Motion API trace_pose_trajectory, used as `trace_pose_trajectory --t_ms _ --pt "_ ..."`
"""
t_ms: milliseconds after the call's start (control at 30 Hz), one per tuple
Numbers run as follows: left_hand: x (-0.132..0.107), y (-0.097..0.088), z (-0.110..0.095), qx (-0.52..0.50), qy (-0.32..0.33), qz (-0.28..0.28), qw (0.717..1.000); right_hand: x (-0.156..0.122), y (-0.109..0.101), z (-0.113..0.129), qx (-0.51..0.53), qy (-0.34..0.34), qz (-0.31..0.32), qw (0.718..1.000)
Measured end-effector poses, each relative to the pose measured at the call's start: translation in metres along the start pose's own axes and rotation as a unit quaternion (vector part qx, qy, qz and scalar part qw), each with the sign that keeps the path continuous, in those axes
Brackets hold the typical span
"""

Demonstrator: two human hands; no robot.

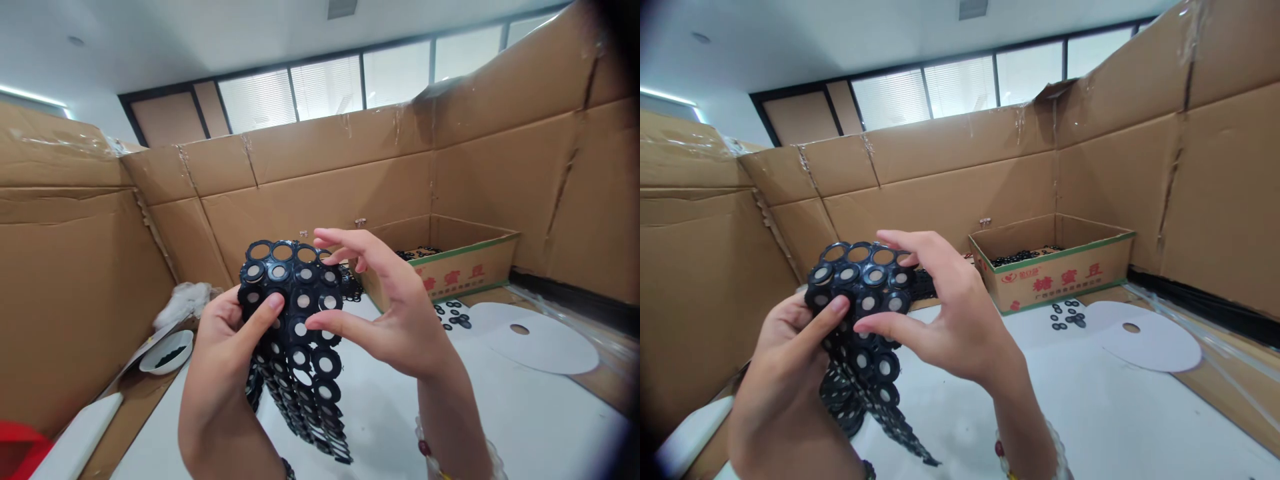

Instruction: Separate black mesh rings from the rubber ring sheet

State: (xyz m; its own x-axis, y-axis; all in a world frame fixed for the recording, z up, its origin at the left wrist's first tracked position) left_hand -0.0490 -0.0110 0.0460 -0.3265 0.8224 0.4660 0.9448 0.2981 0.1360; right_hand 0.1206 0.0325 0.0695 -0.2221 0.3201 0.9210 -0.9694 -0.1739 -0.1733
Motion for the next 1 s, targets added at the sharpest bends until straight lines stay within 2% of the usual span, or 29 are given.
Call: trace_pose_trajectory --t_ms 433,1000 --pt "0.000 -0.008 -0.002 -0.006 0.006 -0.020 1.000 -0.001 0.000 0.007 0.028 -0.034 0.001 0.999" --pt "-0.004 -0.001 -0.010 -0.024 0.018 -0.031 0.999 -0.002 0.005 0.014 0.011 -0.061 -0.005 0.998"
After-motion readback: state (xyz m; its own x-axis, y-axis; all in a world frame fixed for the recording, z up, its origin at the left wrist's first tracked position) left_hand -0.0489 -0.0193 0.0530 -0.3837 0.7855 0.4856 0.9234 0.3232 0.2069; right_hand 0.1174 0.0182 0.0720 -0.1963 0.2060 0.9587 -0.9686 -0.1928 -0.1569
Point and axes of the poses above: each hand's wrist, its own x-axis towards the middle knuckle, its own y-axis out of the palm, z = x × y, the point moved 7 cm from there along x, towards the middle knuckle, and after that the axes turned 4 degrees about -x, right-handed, at the moved point
